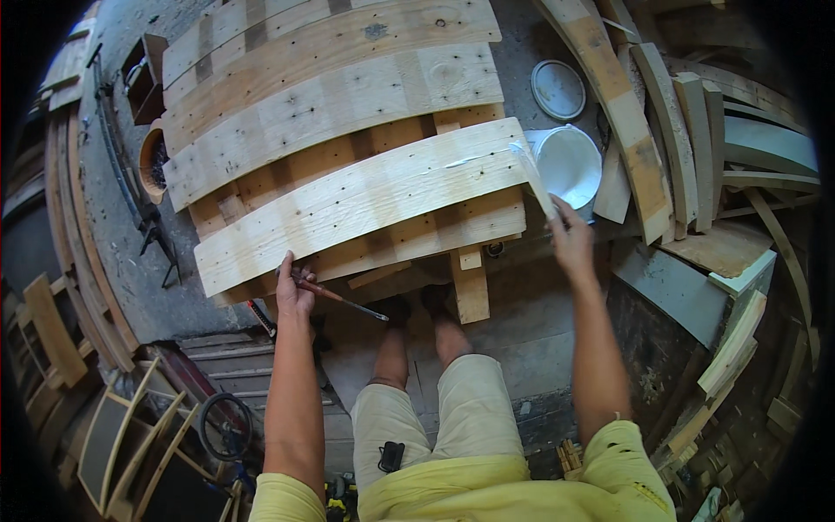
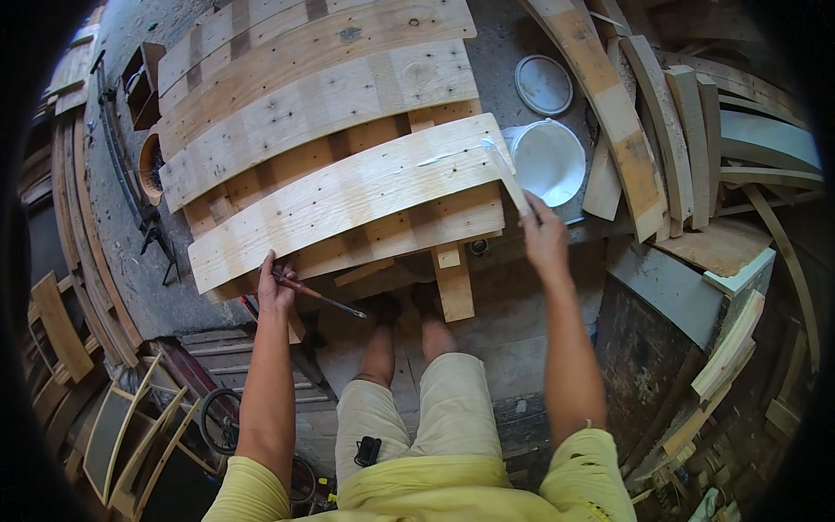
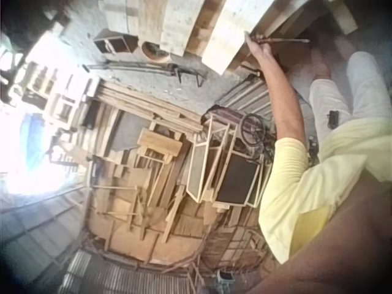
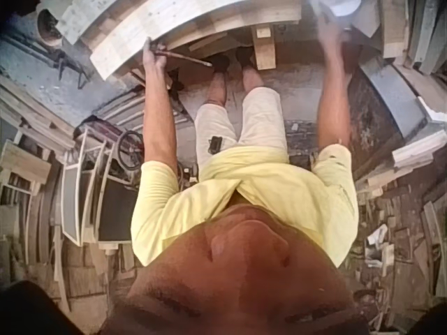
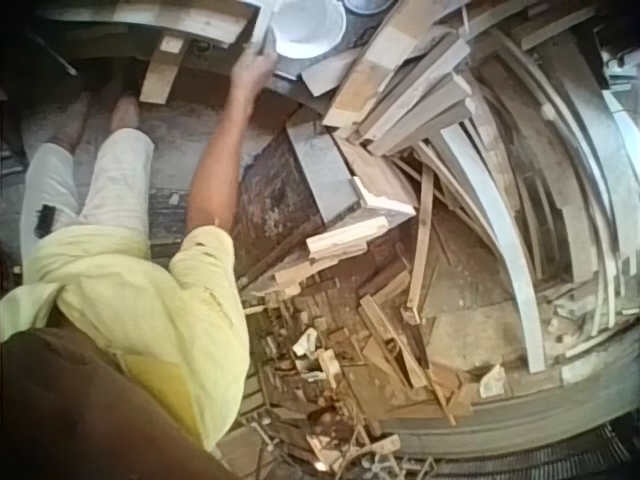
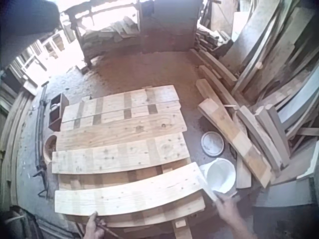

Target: The person assembles a wooden pallet by applying glue to wooden planks and securing them with a hammer and nails. The person uses a brush to apply glue and a hammer to drive nails into the planks, working on a partially assembled pallet structure.

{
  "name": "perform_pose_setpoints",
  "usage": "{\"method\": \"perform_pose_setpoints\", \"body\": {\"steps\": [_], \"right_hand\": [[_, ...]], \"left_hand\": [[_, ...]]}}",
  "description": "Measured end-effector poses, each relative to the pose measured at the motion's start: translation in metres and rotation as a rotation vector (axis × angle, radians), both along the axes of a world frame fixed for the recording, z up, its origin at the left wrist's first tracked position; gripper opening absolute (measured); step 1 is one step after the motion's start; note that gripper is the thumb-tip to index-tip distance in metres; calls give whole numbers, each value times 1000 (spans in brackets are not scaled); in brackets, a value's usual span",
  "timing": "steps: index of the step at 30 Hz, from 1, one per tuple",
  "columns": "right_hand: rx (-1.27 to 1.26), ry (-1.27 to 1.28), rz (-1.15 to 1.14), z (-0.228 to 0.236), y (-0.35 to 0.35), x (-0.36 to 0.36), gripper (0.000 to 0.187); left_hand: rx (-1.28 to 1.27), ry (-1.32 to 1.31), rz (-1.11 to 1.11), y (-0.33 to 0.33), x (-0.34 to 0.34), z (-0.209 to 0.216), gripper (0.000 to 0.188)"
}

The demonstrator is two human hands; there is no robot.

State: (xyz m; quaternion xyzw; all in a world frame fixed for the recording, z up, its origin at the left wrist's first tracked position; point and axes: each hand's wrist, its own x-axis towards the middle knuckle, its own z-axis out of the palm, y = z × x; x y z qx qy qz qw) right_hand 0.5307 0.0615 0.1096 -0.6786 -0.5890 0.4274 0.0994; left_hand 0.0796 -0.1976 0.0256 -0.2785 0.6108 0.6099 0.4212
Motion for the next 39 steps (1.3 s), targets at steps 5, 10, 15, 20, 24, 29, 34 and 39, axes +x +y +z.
{"method": "perform_pose_setpoints", "body": {"steps": [5,10,15,20,24,29,34,39], "right_hand": [[142,-64,-38,-45,-18,-30,38],[281,-187,-17,-52,-32,-48,40],[320,-163,77,-50,-67,-86,44],[260,-196,150,-40,-81,-108,44],[184,-149,149,-34,-85,-122,41],[-591,504,-24,-13,-92,-120,50],[-440,604,-233,-12,-96,-106,53],[157,295,-106,-55,-38,-63,22]], "left_hand": [[-10,-11,-38,-1,-2,0,21],[-1,-33,-38,4,0,6,19],[-40,-55,-78,6,3,13,27],[19,2,-104,7,2,9,27],[12,-95,-43,3,1,10,26],[16,-46,-29,0,1,2,30],[64,-11,-90,-7,-3,-11,30],[-20,30,-244,-19,-10,13,31]]}}
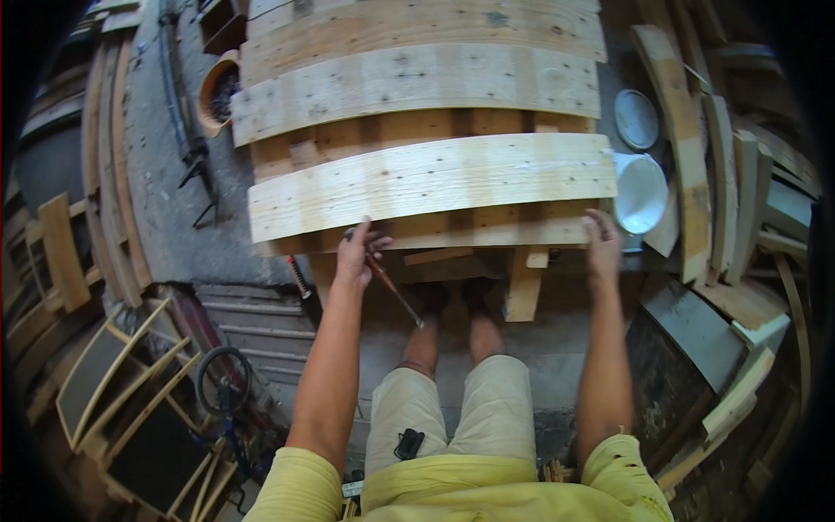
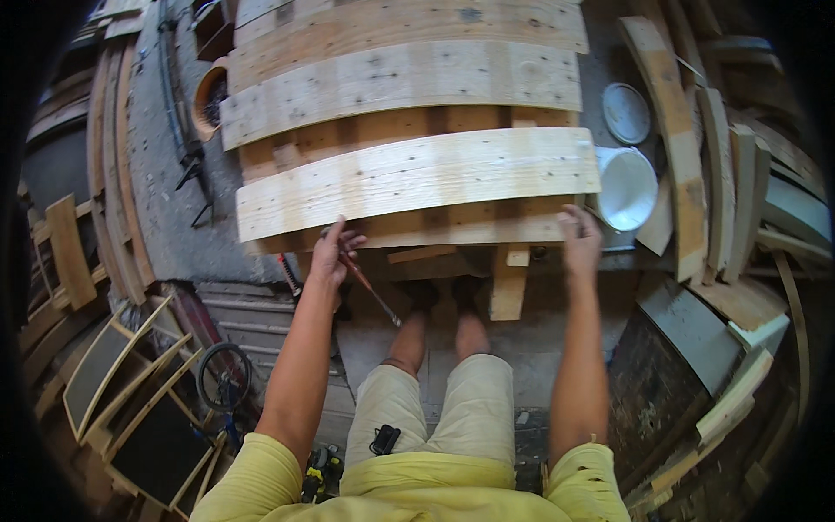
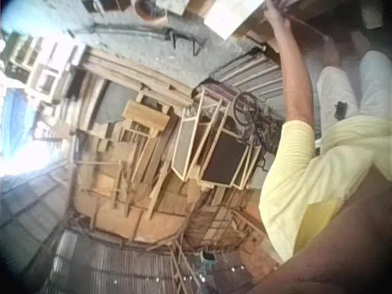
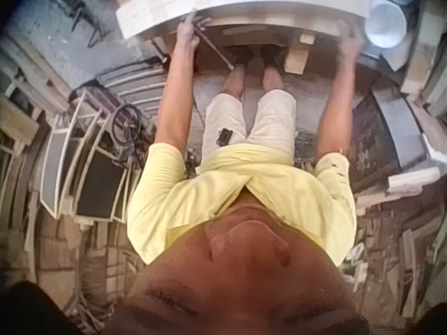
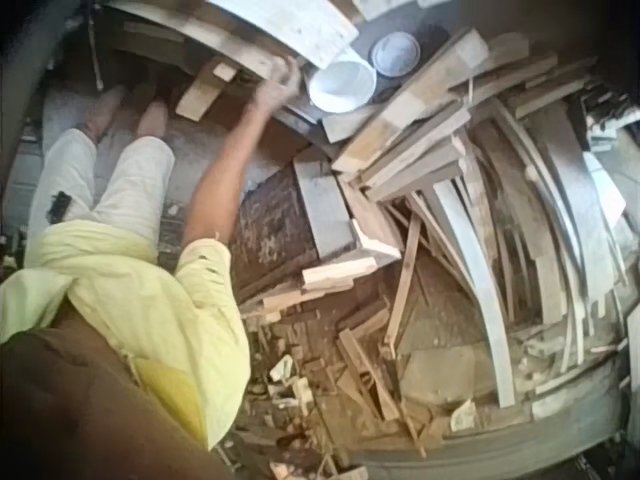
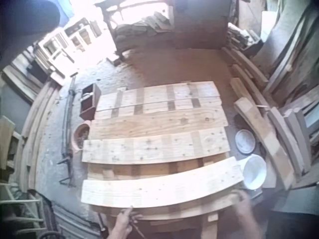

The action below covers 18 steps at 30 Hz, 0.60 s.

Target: The person assembles a wooden pallet by applying glue to wooden planks and securing them with a hammer and nails. The person uses a brush to apply glue and a hammer to drive nails into the planks, working on a partially assembled pallet structure.

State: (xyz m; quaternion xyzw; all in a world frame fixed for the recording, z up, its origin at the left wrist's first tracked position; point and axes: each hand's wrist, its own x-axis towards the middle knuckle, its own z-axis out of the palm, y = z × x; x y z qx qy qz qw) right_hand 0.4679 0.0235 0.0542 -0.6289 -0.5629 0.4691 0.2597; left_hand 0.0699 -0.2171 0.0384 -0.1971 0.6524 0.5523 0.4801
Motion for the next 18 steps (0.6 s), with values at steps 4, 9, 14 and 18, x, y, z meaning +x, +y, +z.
{"method": "perform_pose_setpoints", "body": {"steps": [4,9,14,18], "right_hand": [[-119,-370,-4,-34,83,43,49],[76,-540,208,-56,158,58,47],[113,-776,313,-66,184,35,47],[63,-921,352,-76,184,15,45]], "left_hand": [[-150,-6,-456,-27,-30,42,36],[-293,468,-544,-74,-118,63,26],[-595,957,-530,-89,-232,33,37],[-808,1000,-757,-85,-262,7,46]]}}
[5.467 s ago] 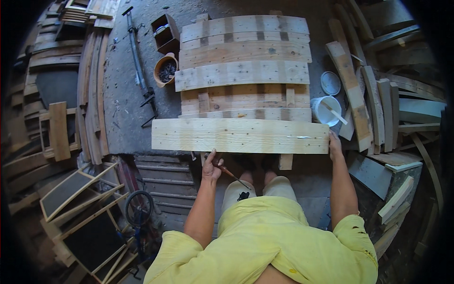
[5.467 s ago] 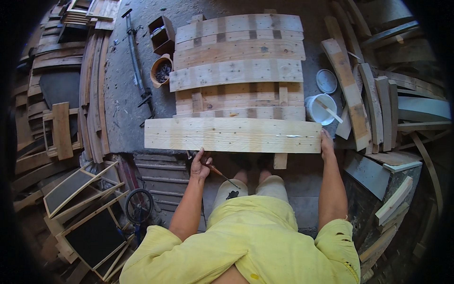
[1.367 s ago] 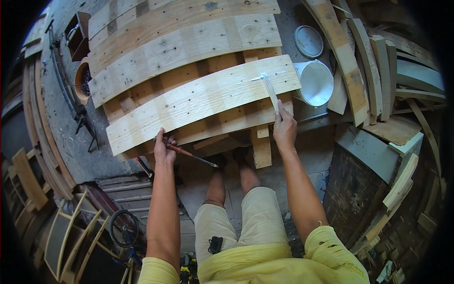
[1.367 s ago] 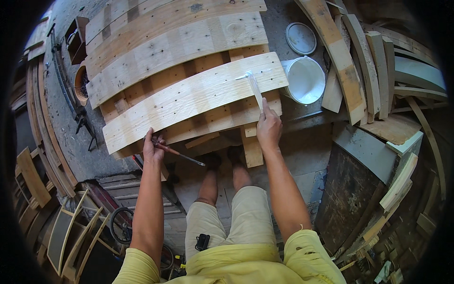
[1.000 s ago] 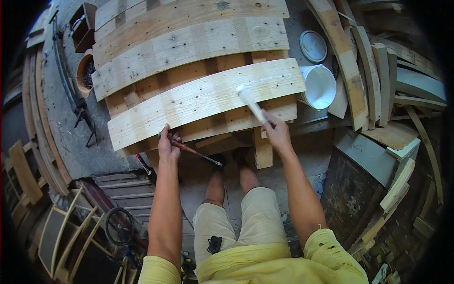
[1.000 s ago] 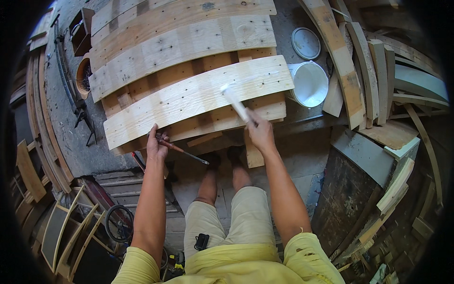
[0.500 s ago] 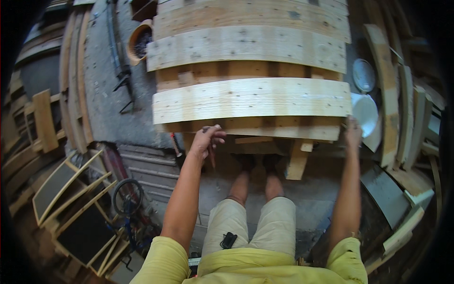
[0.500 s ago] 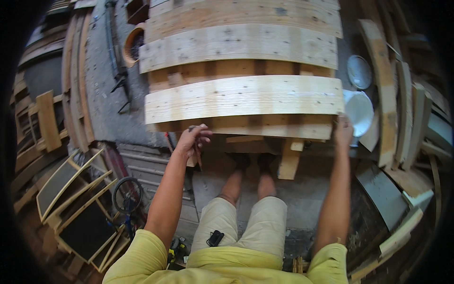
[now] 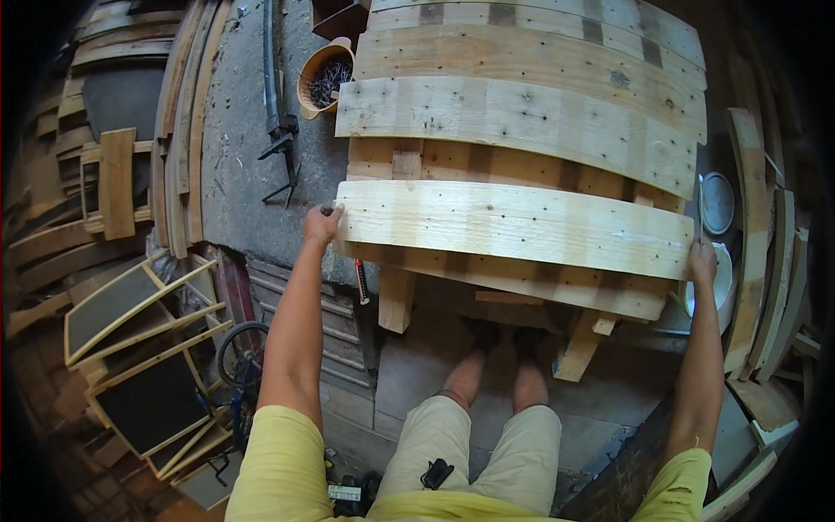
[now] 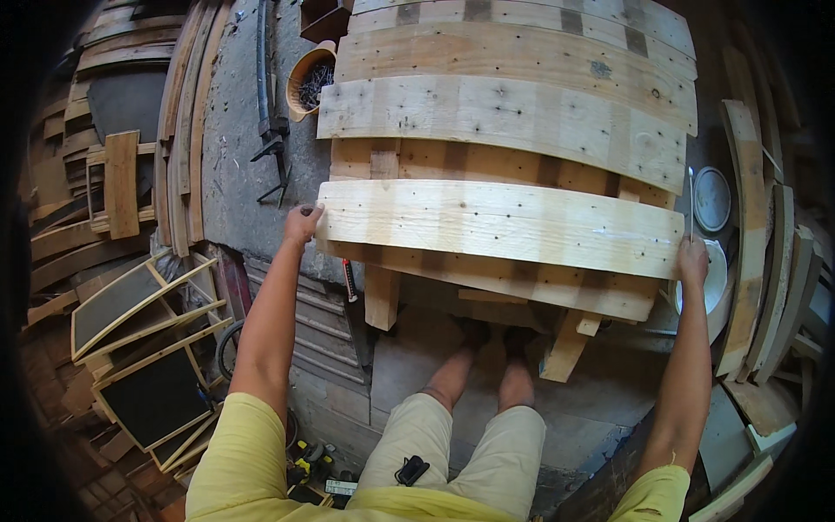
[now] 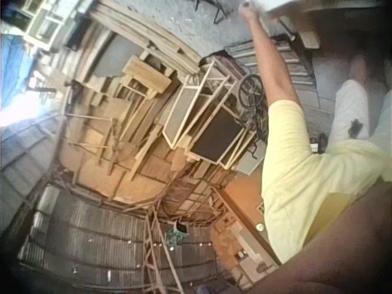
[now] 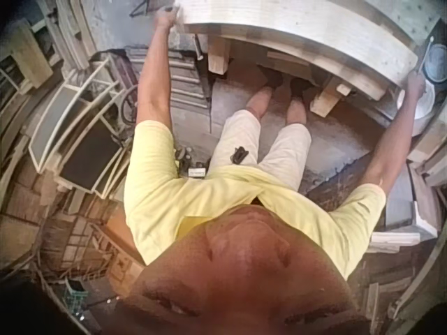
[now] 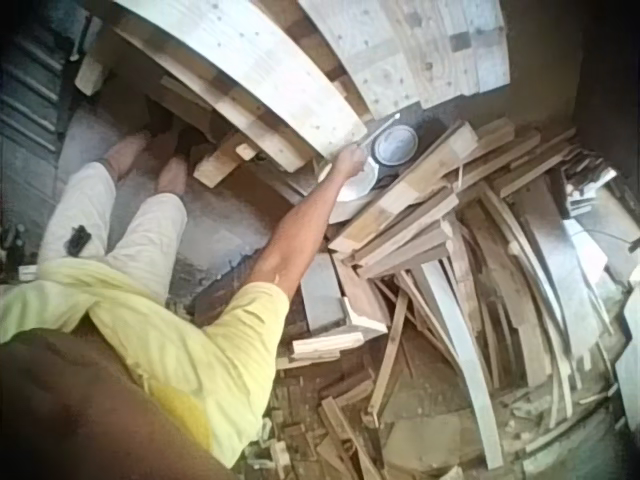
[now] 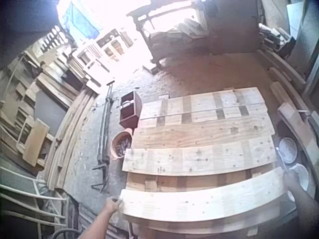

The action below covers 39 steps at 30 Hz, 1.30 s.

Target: The person assembles a wooden pallet by applying glue to wooden planks and securing them with a hammer and nails. The person uses a brush to apply glue and a hammer to drive nails into the planks, working on a partially assembled pallet structure.

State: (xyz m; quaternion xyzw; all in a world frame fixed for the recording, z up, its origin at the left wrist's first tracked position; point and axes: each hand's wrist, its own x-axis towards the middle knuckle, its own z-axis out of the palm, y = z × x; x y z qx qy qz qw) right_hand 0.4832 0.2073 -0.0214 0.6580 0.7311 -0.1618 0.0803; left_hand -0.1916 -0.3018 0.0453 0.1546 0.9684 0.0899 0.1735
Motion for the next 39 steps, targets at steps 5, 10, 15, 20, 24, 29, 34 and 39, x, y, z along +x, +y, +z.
{"method": "perform_pose_setpoints", "body": {"steps": [5,10,15,20,24,29,34,39], "right_hand": [[31,61,-33,-8,-2,-2,44],[89,93,-67,-2,-2,-5,47],[134,212,-189,16,0,-17,48],[99,400,-328,11,7,-27,48],[14,376,-361,0,5,-27,48],[-24,307,-330,-3,-1,-38,48],[-123,466,-484,10,-2,-55,53],[22,525,-383,24,-42,-23,56]], "left_hand": [[11,14,-21,12,8,-12,50],[-29,34,-67,10,-2,-15,51],[270,36,-28,22,-32,-23,46],[369,58,-6,65,-67,-24,47],[2,-5,-17,88,-73,-18,50],[-168,-74,-28,96,-68,-11,53],[25,-74,76,93,-78,-22,50],[226,0,-50,34,-91,-34,50]]}}
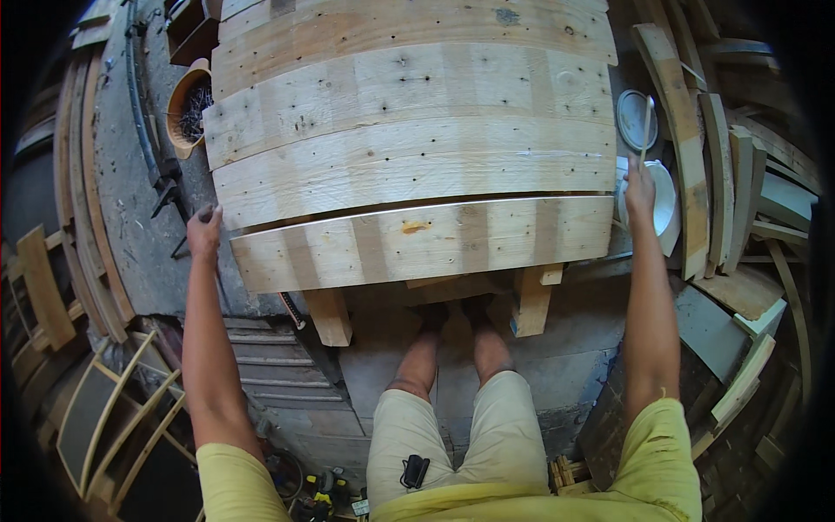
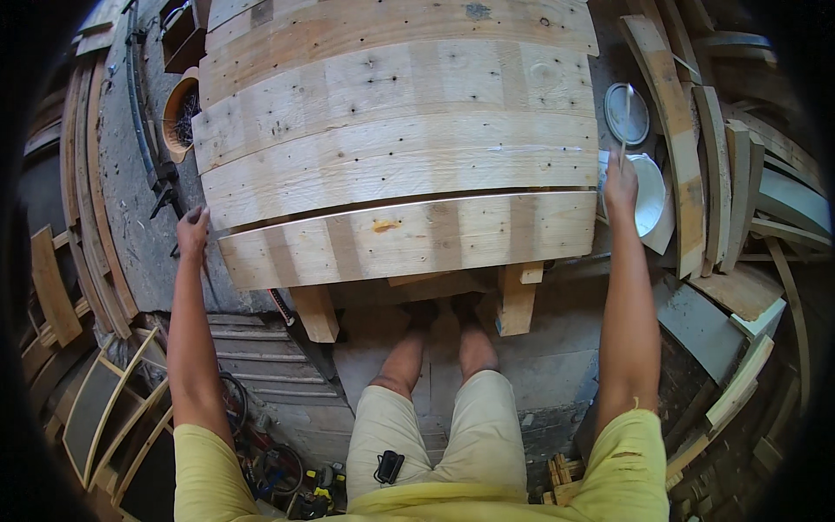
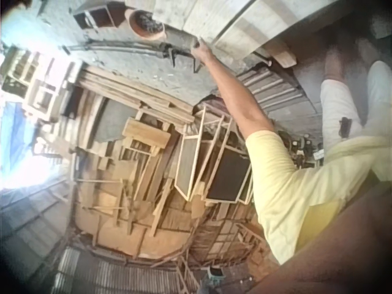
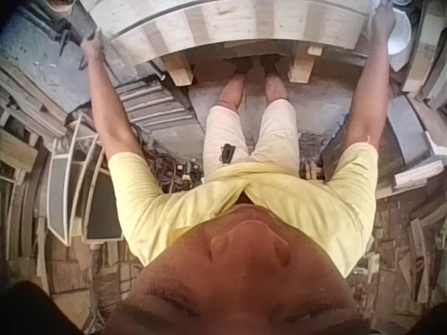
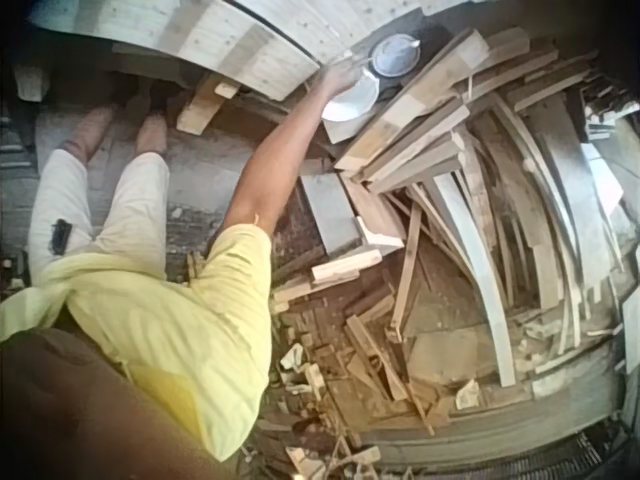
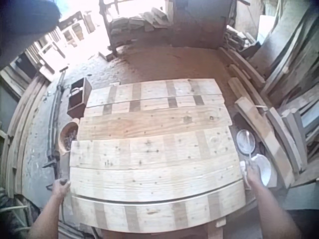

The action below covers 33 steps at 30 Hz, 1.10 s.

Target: The person assembles a wooden pallet by applying glue to wooden planks and securing them with a hammer and nails. The person uses a brush to apply glue and a hammer to drive nails into the planks, working on a partially assembled pallet structure.

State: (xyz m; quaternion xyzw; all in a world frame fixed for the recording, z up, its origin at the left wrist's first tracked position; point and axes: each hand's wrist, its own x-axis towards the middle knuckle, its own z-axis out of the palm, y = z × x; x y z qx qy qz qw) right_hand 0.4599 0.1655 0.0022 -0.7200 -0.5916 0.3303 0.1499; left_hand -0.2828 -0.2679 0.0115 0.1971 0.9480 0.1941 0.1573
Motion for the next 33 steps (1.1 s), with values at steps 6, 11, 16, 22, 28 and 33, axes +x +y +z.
{"method": "perform_pose_setpoints", "body": {"steps": [6,11,16,22,28,33], "right_hand": [[62,-11,34,-17,-109,54,51],[-28,15,-54,-35,-154,58,46],[-49,-42,-130,-34,-144,49,45],[-77,54,-133,-36,-137,54,48],[-103,64,-110,-46,-137,60,45],[2,-35,84,-50,-146,68,45]], "left_hand": [[-498,54,-160,-105,37,17,54],[-26,-383,222,-118,94,0,49],[-49,-304,241,-103,110,-15,49],[-119,-267,192,-91,93,-13,52],[-26,-314,233,-92,99,-15,56],[-28,-366,278,-96,101,-16,61]]}}
